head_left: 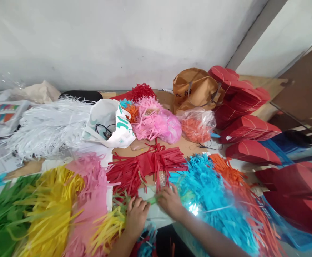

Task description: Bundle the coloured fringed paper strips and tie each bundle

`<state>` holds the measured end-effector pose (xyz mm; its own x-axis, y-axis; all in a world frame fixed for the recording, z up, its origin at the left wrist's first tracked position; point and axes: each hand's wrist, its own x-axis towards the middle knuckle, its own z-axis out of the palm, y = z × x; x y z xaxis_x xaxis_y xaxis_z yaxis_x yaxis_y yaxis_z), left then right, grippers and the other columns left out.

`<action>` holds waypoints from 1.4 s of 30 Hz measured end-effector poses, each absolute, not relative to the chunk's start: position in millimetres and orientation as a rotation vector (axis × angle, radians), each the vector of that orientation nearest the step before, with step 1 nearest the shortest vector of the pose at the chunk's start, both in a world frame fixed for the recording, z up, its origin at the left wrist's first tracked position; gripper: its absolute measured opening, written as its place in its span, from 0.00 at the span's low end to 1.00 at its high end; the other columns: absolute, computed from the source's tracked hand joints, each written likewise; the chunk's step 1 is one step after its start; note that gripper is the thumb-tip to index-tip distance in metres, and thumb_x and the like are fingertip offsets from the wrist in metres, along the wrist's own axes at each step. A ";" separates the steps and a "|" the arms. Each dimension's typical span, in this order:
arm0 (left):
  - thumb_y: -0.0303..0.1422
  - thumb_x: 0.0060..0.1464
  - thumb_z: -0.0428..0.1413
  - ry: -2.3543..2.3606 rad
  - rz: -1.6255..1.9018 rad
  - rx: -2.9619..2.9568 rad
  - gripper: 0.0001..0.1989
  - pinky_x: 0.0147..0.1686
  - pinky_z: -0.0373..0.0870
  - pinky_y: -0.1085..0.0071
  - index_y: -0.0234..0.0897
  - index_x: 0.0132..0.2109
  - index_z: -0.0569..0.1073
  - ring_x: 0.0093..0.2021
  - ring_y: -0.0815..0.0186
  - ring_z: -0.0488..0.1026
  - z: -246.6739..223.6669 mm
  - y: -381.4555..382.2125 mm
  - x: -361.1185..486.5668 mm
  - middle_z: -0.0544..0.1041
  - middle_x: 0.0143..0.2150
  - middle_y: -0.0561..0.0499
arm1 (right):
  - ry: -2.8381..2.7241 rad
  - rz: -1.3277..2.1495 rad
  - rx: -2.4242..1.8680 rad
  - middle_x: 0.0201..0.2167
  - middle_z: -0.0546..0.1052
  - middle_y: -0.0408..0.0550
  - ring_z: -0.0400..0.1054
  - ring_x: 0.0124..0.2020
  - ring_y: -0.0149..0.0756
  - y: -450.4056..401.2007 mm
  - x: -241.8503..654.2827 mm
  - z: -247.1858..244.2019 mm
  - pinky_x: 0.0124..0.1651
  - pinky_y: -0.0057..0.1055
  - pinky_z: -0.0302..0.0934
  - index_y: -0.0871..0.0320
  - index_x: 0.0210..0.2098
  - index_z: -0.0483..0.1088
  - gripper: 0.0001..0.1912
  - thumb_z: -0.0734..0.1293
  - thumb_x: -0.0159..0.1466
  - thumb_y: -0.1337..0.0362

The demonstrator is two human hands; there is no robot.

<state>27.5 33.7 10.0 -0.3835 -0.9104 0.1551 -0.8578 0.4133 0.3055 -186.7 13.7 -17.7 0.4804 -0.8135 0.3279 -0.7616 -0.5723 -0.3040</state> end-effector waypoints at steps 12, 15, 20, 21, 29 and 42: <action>0.33 0.62 0.54 -2.300 -0.429 1.749 0.10 0.49 0.57 0.56 0.43 0.33 0.77 0.42 0.59 0.72 30.3 20.2 35.0 0.81 0.34 0.55 | 1.559 -0.572 -2.182 0.41 0.76 0.43 0.64 0.48 0.39 4.4 -198.9 2.4 0.53 0.41 0.49 0.52 0.29 0.76 0.07 0.72 0.61 0.57; 0.34 0.62 0.53 -2.320 -0.402 1.788 0.12 0.47 0.57 0.54 0.40 0.31 0.76 0.41 0.56 0.72 29.0 16.5 30.3 0.79 0.32 0.51 | 1.623 -0.535 -2.176 0.39 0.76 0.44 0.63 0.47 0.40 4.1 -191.6 0.0 0.54 0.43 0.48 0.54 0.28 0.75 0.08 0.72 0.60 0.59; 0.30 0.60 0.55 -2.370 -0.328 1.731 0.07 0.51 0.56 0.54 0.42 0.37 0.77 0.43 0.57 0.71 29.1 14.3 25.4 0.80 0.37 0.51 | 1.573 -0.532 -2.348 0.46 0.76 0.45 0.60 0.54 0.43 11.4 -187.5 -9.6 0.60 0.49 0.42 0.50 0.39 0.76 0.06 0.68 0.63 0.66; 0.28 0.59 0.56 -2.399 -0.317 1.681 0.07 0.53 0.56 0.56 0.44 0.39 0.78 0.45 0.58 0.71 28.7 14.7 24.5 0.80 0.38 0.52 | 1.499 -0.535 -2.439 0.49 0.76 0.43 0.59 0.56 0.44 13.1 -188.2 -10.1 0.62 0.49 0.40 0.49 0.39 0.76 0.07 0.68 0.63 0.66; 0.30 0.53 0.61 -2.474 -0.256 1.486 0.07 0.58 0.54 0.57 0.43 0.41 0.78 0.48 0.59 0.71 24.3 17.2 15.8 0.79 0.41 0.52 | 1.347 -0.692 -2.747 0.48 0.77 0.41 0.61 0.57 0.41 8.2 -185.6 -7.9 0.70 0.51 0.33 0.51 0.35 0.75 0.07 0.66 0.67 0.62; 0.26 0.59 0.56 -2.387 -0.223 1.513 0.08 0.56 0.55 0.58 0.44 0.37 0.78 0.46 0.61 0.72 19.5 17.9 21.3 0.80 0.38 0.53 | 1.522 -0.720 -2.716 0.46 0.78 0.41 0.62 0.56 0.42 15.2 -178.9 -21.9 0.70 0.57 0.23 0.52 0.35 0.75 0.05 0.67 0.67 0.64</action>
<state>21.3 17.9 19.5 -0.3973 -0.9014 0.1722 -0.8540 0.4319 0.2902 -178.9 15.2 -21.9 0.4452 -0.7970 0.4082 -0.8211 -0.5452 -0.1690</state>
